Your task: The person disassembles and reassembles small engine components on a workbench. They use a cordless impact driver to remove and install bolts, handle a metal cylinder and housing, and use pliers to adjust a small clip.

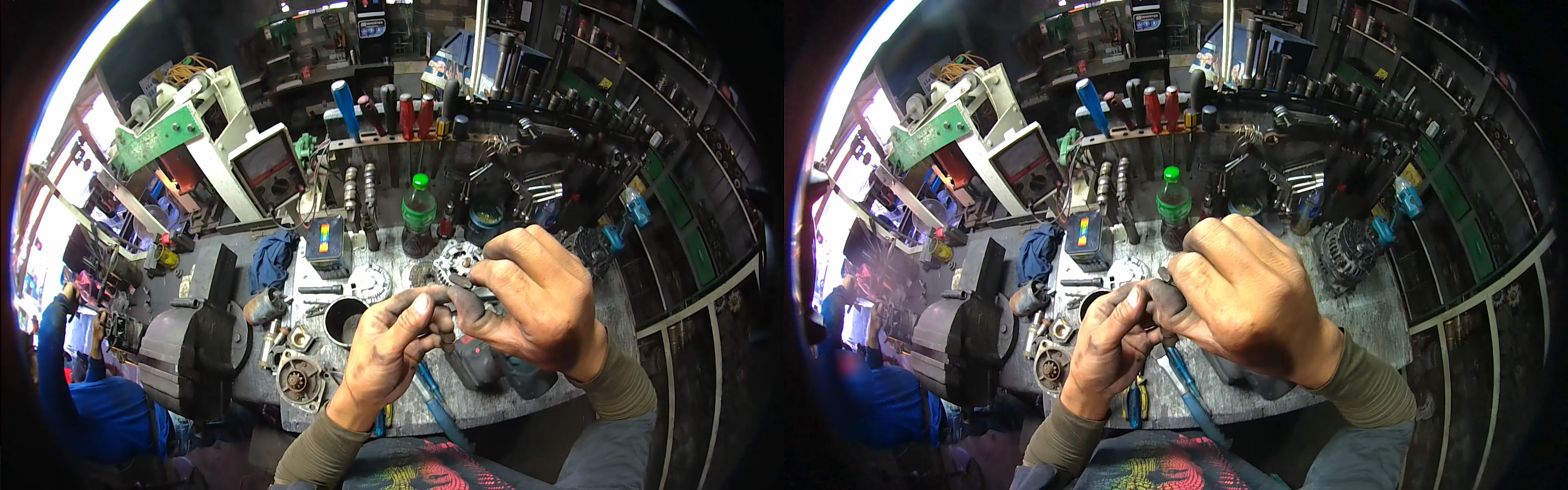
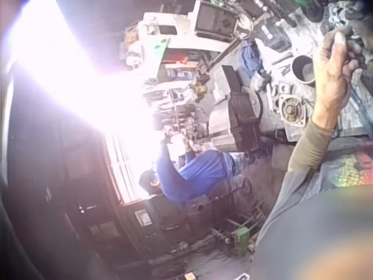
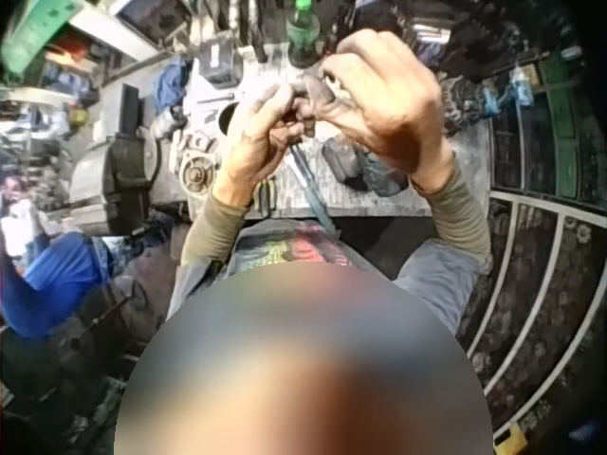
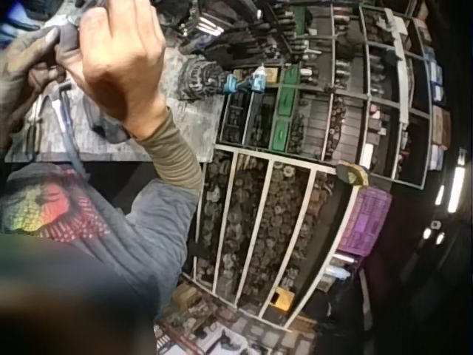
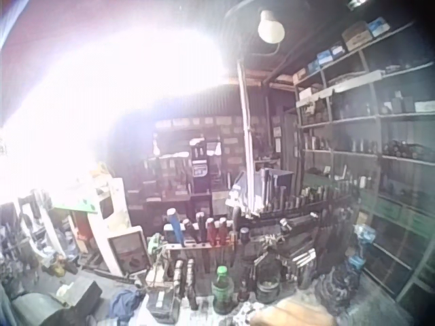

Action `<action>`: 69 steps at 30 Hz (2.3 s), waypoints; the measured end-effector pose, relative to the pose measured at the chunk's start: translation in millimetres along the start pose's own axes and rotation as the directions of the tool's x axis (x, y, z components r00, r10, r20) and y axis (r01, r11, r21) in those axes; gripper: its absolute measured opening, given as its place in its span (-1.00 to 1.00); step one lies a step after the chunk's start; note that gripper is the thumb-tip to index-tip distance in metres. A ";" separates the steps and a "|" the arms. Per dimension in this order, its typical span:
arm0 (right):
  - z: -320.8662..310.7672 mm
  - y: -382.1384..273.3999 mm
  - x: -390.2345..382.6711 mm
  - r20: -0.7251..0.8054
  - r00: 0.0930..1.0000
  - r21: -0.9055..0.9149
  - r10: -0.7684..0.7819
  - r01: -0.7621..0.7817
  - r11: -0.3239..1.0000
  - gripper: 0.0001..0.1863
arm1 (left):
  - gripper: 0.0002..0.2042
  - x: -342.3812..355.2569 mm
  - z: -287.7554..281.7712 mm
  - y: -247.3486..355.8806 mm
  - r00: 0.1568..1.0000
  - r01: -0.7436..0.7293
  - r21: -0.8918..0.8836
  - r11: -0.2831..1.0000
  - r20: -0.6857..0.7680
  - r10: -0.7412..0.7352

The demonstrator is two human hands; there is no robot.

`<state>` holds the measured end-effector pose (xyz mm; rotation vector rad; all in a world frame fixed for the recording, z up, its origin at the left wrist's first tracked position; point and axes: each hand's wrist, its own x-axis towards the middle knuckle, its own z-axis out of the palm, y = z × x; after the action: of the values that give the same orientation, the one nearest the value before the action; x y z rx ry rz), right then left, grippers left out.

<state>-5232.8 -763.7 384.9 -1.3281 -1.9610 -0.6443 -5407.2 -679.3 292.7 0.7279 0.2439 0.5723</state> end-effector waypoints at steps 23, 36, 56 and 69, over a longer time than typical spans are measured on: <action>164.9 -188.2 -231.3 0.379 0.370 -0.161 0.848 -0.876 0.454 -0.64 | -0.83 -156.6 -241.4 32.3 0.804 0.047 0.974 0.220 -0.168 0.571; 193.9 -180.3 -275.2 0.378 0.410 -0.157 0.830 -0.855 0.494 -0.60 | -0.82 -124.2 -261.1 28.6 0.881 -0.059 0.998 0.028 0.039 0.471; 231.1 -152.1 -267.0 0.467 0.421 -0.389 0.778 -0.692 0.608 -0.55 | -0.75 -111.4 -262.1 48.2 0.962 -0.148 0.987 -0.062 0.158 0.223; 184.7 -157.2 -172.6 0.564 0.255 0.224 0.786 -0.963 0.151 -0.57 | -0.78 -98.9 -298.9 52.9 0.991 -0.129 0.954 0.270 0.130 0.017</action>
<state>-5382.8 -791.6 129.3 -1.9253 -0.9542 0.7663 -5629.7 -537.4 113.2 2.0213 0.4904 0.4205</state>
